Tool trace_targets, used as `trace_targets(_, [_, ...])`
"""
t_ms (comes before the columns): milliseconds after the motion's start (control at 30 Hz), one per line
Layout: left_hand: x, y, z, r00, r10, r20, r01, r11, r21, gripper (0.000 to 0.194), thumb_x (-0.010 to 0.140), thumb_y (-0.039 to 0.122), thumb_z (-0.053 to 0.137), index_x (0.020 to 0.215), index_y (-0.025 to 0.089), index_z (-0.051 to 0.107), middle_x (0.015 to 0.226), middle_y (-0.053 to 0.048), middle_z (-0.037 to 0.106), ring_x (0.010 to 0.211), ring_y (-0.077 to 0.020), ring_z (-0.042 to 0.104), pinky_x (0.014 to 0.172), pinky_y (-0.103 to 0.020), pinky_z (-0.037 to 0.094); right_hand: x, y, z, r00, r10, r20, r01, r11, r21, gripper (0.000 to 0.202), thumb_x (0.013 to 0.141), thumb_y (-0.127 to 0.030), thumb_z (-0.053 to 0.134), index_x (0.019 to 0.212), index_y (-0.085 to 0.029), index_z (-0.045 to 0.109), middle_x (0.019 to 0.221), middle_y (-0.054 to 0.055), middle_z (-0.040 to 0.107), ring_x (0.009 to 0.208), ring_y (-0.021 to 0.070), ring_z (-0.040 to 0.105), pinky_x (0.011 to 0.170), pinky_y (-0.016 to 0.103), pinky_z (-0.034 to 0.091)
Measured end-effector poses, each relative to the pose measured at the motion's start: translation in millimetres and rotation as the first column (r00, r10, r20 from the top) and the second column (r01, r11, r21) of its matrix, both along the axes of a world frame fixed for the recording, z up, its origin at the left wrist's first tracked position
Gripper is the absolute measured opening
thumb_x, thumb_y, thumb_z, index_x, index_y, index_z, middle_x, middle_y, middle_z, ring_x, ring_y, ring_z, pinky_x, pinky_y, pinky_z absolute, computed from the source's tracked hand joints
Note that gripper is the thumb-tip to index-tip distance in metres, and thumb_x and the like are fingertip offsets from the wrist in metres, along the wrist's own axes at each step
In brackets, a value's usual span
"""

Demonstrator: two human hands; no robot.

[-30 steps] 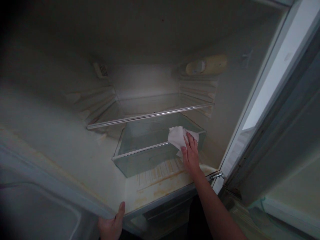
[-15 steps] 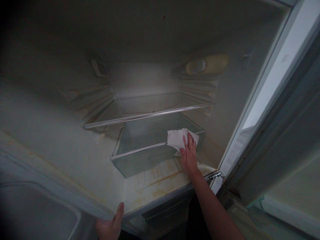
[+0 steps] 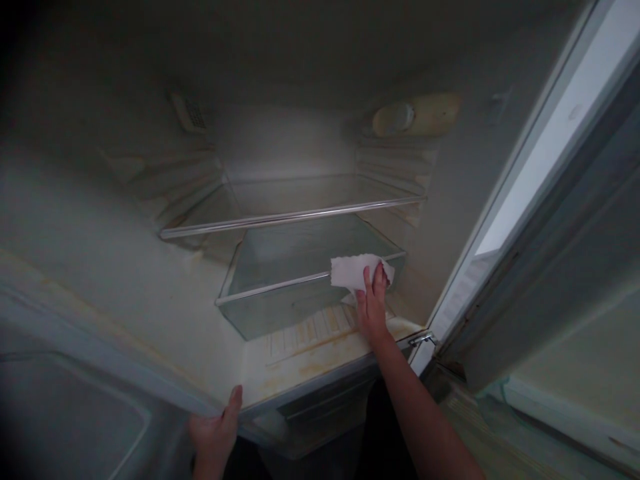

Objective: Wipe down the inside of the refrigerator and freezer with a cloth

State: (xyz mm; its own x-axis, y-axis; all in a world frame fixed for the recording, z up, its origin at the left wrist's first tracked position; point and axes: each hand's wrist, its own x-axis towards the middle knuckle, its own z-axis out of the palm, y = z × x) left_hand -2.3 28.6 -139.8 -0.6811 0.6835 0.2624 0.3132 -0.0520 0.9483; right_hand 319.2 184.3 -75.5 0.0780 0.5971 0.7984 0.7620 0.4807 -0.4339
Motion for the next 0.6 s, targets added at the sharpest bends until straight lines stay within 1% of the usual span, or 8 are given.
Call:
trace_targets(67, [-3.4, 1.4, -4.6, 1.000, -0.003, -0.017, 0.003, 1.000, -0.007, 0.045, 0.061, 0.051, 0.077, 0.089, 0.018, 0.067, 0.095, -0.014, 0.076, 0.107, -0.0335, 0.070, 0.109, -0.048, 0.048, 0.4, 0.3, -1.0, 1.000, 0.000, -0.019, 0.000, 1.000, 0.007, 0.060, 0.106, -0.036, 0.025, 0.162, -0.032, 0.005, 0.170, 0.006, -0.007, 0.157, 0.0281, -0.001, 0.123, 0.062, 0.014])
trace_targets(133, [-5.4, 2.4, -6.2, 0.999, -0.005, -0.041, 0.006, 1.000, 0.010, 0.040, 0.060, 0.051, 0.076, 0.085, 0.021, 0.067, 0.090, -0.011, 0.077, 0.101, -0.0319, 0.071, 0.107, -0.046, 0.050, -0.1, 0.6, -1.2, 0.999, 0.013, -0.033, -0.012, 0.999, 0.031, 0.059, 0.106, -0.035, 0.027, 0.162, -0.032, 0.007, 0.170, 0.006, -0.006, 0.157, 0.0276, 0.001, 0.123, 0.060, 0.014])
trace_targets(233, [-4.3, 2.3, -3.6, 0.999, -0.016, -0.044, 0.018, 0.999, 0.042, 0.036, 0.062, 0.050, 0.075, 0.082, 0.021, 0.067, 0.086, -0.010, 0.077, 0.089, -0.0304, 0.073, 0.097, -0.046, 0.057, -1.3, 0.3, -0.7, 0.998, 0.031, -0.045, -0.029, 0.998, 0.060, 0.059, 0.106, -0.034, 0.030, 0.162, -0.033, 0.011, 0.170, 0.005, -0.004, 0.157, 0.0266, 0.003, 0.124, 0.058, 0.013])
trace_targets(300, [-2.8, 1.6, -1.6, 0.999, -0.028, -0.036, 0.030, 0.998, 0.047, 0.037, 0.064, 0.049, 0.075, 0.084, 0.020, 0.067, 0.086, -0.011, 0.077, 0.086, -0.0304, 0.073, 0.094, -0.047, 0.059, -2.1, -0.3, -0.3, 0.999, 0.027, -0.047, -0.024, 0.998, 0.054, 0.059, 0.106, -0.035, 0.030, 0.162, -0.033, 0.011, 0.170, 0.005, -0.004, 0.157, 0.0261, 0.003, 0.124, 0.058, 0.013])
trace_targets(400, [-2.1, 1.1, -1.5, 0.998, -0.034, -0.057, 0.037, 0.998, 0.047, 0.037, 0.065, 0.048, 0.075, 0.086, 0.019, 0.067, 0.088, -0.012, 0.077, 0.091, -0.0320, 0.073, 0.095, -0.048, 0.058, -2.8, -0.2, 0.8, 0.999, 0.014, -0.044, -0.013, 0.999, 0.031, 0.058, 0.106, -0.037, 0.028, 0.162, -0.030, 0.012, 0.170, 0.007, -0.004, 0.157, 0.0261, 0.001, 0.124, 0.057, 0.013])
trace_targets(500, [-1.5, 1.2, -2.1, 0.996, -0.047, -0.073, 0.052, 0.997, 0.062, 0.037, 0.067, 0.048, 0.074, 0.088, 0.019, 0.067, 0.092, -0.013, 0.077, 0.094, -0.0322, 0.073, 0.093, -0.047, 0.059, -1.7, -0.3, 4.0, 0.997, 0.025, -0.075, -0.024, 1.000, 0.015, 0.058, 0.106, -0.041, 0.024, 0.162, -0.026, 0.017, 0.170, 0.008, -0.003, 0.157, 0.0262, 0.002, 0.124, 0.058, 0.012])
trace_targets(567, [-0.1, 1.1, -1.2, 0.996, -0.065, -0.057, 0.069, 0.995, 0.074, 0.040, 0.069, 0.048, 0.074, 0.093, 0.018, 0.067, 0.096, -0.014, 0.077, 0.097, -0.0318, 0.073, 0.094, -0.047, 0.059, -0.4, -3.4, 6.2, 0.985, 0.068, -0.158, -0.063, 0.997, 0.037, 0.061, 0.105, -0.047, 0.021, 0.161, -0.022, 0.022, 0.170, 0.012, 0.004, 0.157, 0.0266, 0.007, 0.124, 0.057, 0.013])
trace_targets(600, [0.7, 0.9, -0.4, 0.997, -0.070, -0.045, 0.073, 0.994, 0.079, 0.042, 0.069, 0.048, 0.074, 0.097, 0.017, 0.067, 0.099, -0.015, 0.076, 0.099, -0.0318, 0.072, 0.096, -0.047, 0.058, -0.2, -6.7, 6.8, 0.969, 0.093, -0.228, -0.084, 0.995, 0.049, 0.064, 0.105, -0.049, 0.021, 0.161, -0.018, 0.023, 0.169, 0.014, 0.011, 0.156, 0.0272, 0.012, 0.124, 0.057, 0.016])
